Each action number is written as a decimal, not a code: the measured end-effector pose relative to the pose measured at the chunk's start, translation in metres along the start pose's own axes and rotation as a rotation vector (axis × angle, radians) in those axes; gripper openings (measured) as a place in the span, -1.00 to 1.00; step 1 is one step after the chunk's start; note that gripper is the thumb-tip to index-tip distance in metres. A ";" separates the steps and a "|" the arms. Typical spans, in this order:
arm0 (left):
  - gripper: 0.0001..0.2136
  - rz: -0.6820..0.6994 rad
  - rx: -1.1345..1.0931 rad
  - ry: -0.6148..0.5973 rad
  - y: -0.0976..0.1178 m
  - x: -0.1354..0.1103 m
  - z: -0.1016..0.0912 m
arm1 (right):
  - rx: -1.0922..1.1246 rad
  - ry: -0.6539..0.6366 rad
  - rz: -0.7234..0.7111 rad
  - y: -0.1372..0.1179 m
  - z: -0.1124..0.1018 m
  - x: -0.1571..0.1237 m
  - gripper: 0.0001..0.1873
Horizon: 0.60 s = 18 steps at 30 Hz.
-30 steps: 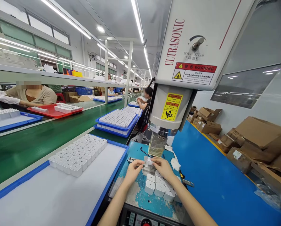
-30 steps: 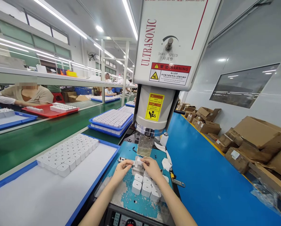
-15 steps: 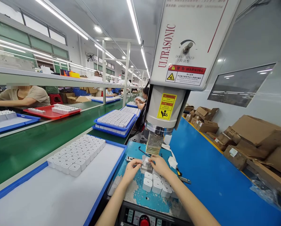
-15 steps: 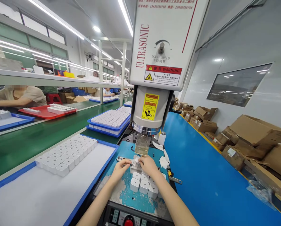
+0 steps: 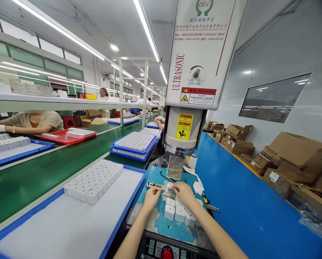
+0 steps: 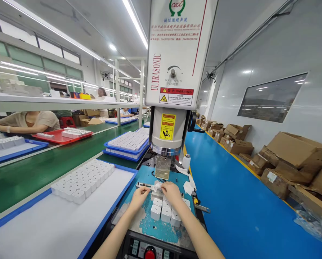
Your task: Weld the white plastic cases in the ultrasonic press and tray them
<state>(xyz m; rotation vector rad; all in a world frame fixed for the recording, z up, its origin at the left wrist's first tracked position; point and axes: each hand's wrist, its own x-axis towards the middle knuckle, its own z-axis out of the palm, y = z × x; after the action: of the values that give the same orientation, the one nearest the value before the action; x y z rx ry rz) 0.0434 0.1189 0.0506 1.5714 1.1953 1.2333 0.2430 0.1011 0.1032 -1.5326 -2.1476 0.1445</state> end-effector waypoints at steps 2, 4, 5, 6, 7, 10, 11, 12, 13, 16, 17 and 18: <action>-0.81 -0.007 0.034 0.000 0.000 0.000 0.002 | 0.007 0.000 0.000 0.000 -0.001 -0.003 -0.69; -0.81 -0.007 0.061 -0.010 0.002 -0.003 0.003 | 0.015 -0.006 -0.005 -0.001 -0.003 -0.005 -0.68; -0.80 -0.005 0.072 -0.018 0.004 -0.005 0.002 | 0.018 -0.008 -0.007 -0.001 -0.004 -0.006 -0.67; -0.79 0.000 0.081 -0.028 0.005 -0.008 0.001 | 0.021 -0.009 -0.008 -0.001 -0.005 -0.006 -0.67; -0.78 0.008 0.088 -0.038 0.006 -0.012 -0.001 | 0.024 -0.009 -0.009 -0.002 -0.006 -0.006 -0.67; -0.76 0.053 0.106 -0.040 0.007 -0.029 -0.012 | 0.036 -0.013 -0.016 -0.003 -0.010 -0.006 -0.66; -0.76 0.068 0.111 -0.034 0.007 -0.036 -0.017 | 0.041 -0.013 -0.019 -0.003 -0.012 -0.006 -0.65; -0.76 0.088 0.123 -0.028 0.008 -0.044 -0.023 | 0.046 -0.012 -0.020 -0.003 -0.014 -0.006 -0.64; -0.76 0.114 0.151 -0.023 0.009 -0.052 -0.028 | 0.052 -0.008 -0.019 -0.003 -0.015 -0.006 -0.63; -0.76 0.212 0.331 0.000 0.014 -0.077 -0.040 | 0.066 -0.002 -0.010 -0.002 -0.017 -0.005 -0.59; -0.76 0.239 0.404 0.010 0.015 -0.085 -0.043 | 0.071 -0.005 -0.009 -0.002 -0.017 -0.004 -0.59; -0.76 0.258 0.466 0.024 0.016 -0.092 -0.046 | 0.075 -0.008 -0.010 -0.002 -0.017 -0.003 -0.59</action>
<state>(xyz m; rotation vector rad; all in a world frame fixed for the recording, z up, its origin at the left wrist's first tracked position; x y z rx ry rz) -0.0057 0.0275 0.0542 2.1110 1.3983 1.1887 0.2496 0.0944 0.1182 -1.4807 -2.1315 0.2260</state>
